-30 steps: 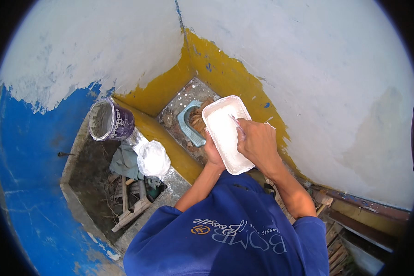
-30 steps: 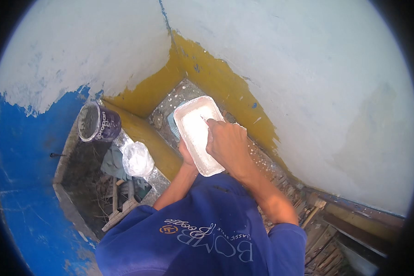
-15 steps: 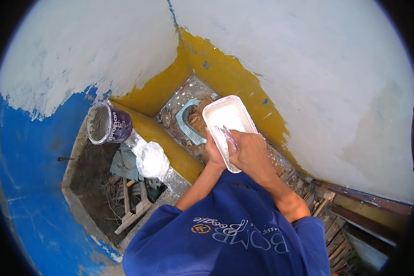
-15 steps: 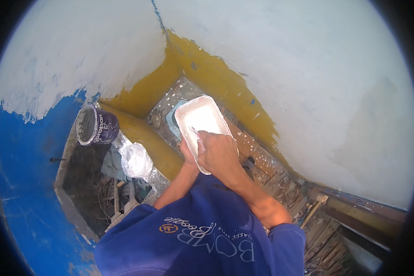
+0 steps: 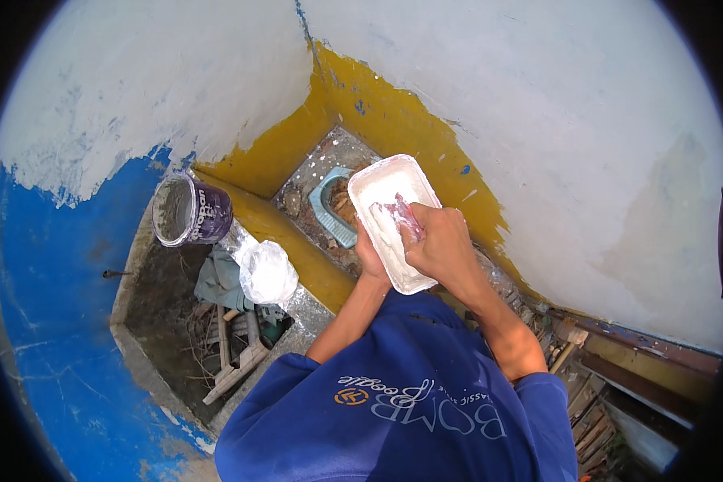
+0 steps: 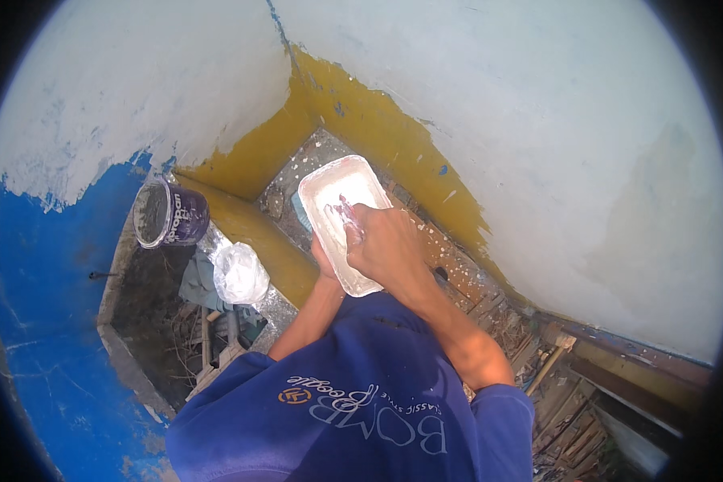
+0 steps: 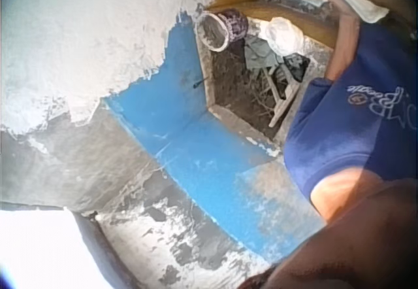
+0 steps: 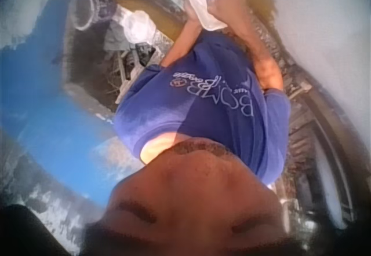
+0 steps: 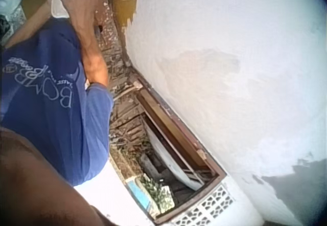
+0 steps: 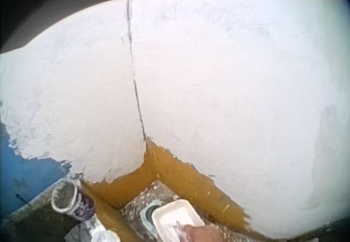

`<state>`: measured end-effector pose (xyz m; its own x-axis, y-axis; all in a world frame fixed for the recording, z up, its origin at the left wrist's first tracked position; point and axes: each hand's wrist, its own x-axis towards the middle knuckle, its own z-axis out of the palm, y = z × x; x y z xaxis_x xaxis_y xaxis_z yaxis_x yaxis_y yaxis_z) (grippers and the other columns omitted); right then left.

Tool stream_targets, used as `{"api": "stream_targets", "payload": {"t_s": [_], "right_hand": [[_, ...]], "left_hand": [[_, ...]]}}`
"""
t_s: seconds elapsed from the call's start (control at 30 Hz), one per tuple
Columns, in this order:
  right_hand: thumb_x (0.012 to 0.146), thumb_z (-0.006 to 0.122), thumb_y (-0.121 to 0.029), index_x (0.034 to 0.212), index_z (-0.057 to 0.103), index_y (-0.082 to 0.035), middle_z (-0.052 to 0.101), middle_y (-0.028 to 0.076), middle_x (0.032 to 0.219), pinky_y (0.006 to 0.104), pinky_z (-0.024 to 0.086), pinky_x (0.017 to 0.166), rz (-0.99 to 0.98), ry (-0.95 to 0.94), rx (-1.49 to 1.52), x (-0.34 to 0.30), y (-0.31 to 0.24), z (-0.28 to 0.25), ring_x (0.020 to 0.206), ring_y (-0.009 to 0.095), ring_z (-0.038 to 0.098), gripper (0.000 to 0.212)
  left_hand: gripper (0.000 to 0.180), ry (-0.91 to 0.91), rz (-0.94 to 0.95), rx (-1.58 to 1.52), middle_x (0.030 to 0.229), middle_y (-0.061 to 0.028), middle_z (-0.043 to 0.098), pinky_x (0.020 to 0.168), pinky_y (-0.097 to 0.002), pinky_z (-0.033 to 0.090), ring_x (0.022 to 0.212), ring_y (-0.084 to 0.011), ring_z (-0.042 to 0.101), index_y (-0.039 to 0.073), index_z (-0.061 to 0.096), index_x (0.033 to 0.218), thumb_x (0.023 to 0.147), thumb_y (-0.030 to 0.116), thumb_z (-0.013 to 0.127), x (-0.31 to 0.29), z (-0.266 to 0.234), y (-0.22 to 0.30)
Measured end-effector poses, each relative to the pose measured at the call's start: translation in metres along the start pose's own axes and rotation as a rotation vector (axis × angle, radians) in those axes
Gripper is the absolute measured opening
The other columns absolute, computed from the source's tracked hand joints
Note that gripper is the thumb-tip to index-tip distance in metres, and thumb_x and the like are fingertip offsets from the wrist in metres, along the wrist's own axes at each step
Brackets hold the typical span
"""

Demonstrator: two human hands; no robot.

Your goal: The person spreads white putty from a plastic container onto a wall using a scraper.

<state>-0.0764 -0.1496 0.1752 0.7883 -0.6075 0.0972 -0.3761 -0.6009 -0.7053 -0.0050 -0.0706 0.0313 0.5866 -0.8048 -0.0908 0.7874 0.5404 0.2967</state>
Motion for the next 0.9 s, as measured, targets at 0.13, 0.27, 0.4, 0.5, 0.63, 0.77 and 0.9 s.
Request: {"api": "stream_targets", "payload": {"t_s": [0.13, 0.27, 0.4, 0.5, 0.63, 0.77, 0.9], "right_hand": [[0.075, 0.064, -0.01, 0.074, 0.061, 0.005, 0.056, 0.028, 0.063, 0.0504, 0.046, 0.058, -0.022, 0.017, -0.04, 0.003, 0.006, 0.01, 0.062, 0.047, 0.057, 0.015], [0.075, 0.063, -0.009, 0.074, 0.061, 0.004, 0.057, 0.029, 0.065, 0.0512, 0.046, 0.059, 0.03, 0.024, -0.042, 0.005, -0.003, 0.002, 0.063, 0.048, 0.058, 0.013], [0.076, 0.064, -0.011, 0.086, 0.067, 0.003, 0.061, 0.028, 0.066, 0.0525, 0.049, 0.064, -0.021, -0.026, -0.135, 0.002, -0.006, 0.011, 0.065, 0.046, 0.062, 0.017], [0.077, 0.066, -0.01, 0.087, 0.067, 0.003, 0.062, 0.025, 0.066, 0.0469, 0.05, 0.062, 0.057, 0.002, -0.045, 0.006, -0.001, -0.016, 0.063, 0.041, 0.063, 0.016], [0.081, 0.07, -0.005, 0.092, 0.068, 0.005, 0.067, 0.01, 0.068, 0.0315, 0.048, 0.058, 0.183, 0.193, 0.431, 0.006, 0.031, -0.03, 0.061, 0.014, 0.061, 0.015], [0.085, 0.069, -0.001, 0.096, 0.07, 0.003, 0.068, 0.002, 0.079, 0.0248, 0.046, 0.062, 0.394, 0.203, 0.617, -0.007, 0.029, -0.028, 0.068, 0.007, 0.056, 0.012], [0.085, 0.07, -0.001, 0.098, 0.069, 0.004, 0.069, 0.002, 0.081, 0.0241, 0.046, 0.064, 0.343, 0.318, 0.695, -0.015, 0.048, -0.016, 0.07, 0.006, 0.056, 0.014]], "left_hand": [[0.063, -0.058, -0.01, -0.106, 0.139, -0.0123, 0.051, 0.109, -0.0444, 0.04, 0.125, -0.0292, 0.052, 0.007, 0.041, 0.143, 0.101, 0.053, 0.031, 0.001, -0.005, 0.0], [0.063, 0.031, -0.016, -0.037, 0.14, -0.0117, 0.05, 0.11, -0.0441, 0.038, 0.126, -0.0291, 0.051, 0.008, 0.041, 0.144, 0.101, 0.053, 0.032, -0.001, 0.006, 0.003], [0.063, 0.019, -0.013, 0.028, 0.143, -0.0123, 0.049, 0.111, -0.045, 0.037, 0.128, -0.0301, 0.049, 0.008, 0.04, 0.145, 0.102, 0.053, 0.031, -0.001, 0.003, 0.004], [0.068, 0.006, -0.006, 0.063, 0.143, -0.0136, 0.048, 0.11, -0.0474, 0.038, 0.129, -0.032, 0.049, 0.007, 0.037, 0.146, 0.1, 0.056, 0.033, -0.001, 0.012, 0.007], [0.078, -0.064, -0.011, -0.003, 0.148, -0.0142, 0.043, 0.112, -0.0489, 0.036, 0.134, -0.034, 0.044, 0.008, 0.03, 0.15, 0.095, 0.062, 0.038, 0.002, 0.008, 0.009], [0.078, -0.042, 0.064, -0.068, 0.15, -0.0136, 0.04, 0.113, -0.0497, 0.035, 0.134, -0.0338, 0.044, 0.009, 0.03, 0.15, 0.094, 0.063, 0.039, 0.008, 0.011, 0.006], [0.076, -0.072, 0.062, -0.147, 0.15, -0.0129, 0.04, 0.113, -0.0497, 0.034, 0.135, -0.0334, 0.043, 0.01, 0.031, 0.15, 0.094, 0.061, 0.04, 0.014, -0.003, 0.001]]}}
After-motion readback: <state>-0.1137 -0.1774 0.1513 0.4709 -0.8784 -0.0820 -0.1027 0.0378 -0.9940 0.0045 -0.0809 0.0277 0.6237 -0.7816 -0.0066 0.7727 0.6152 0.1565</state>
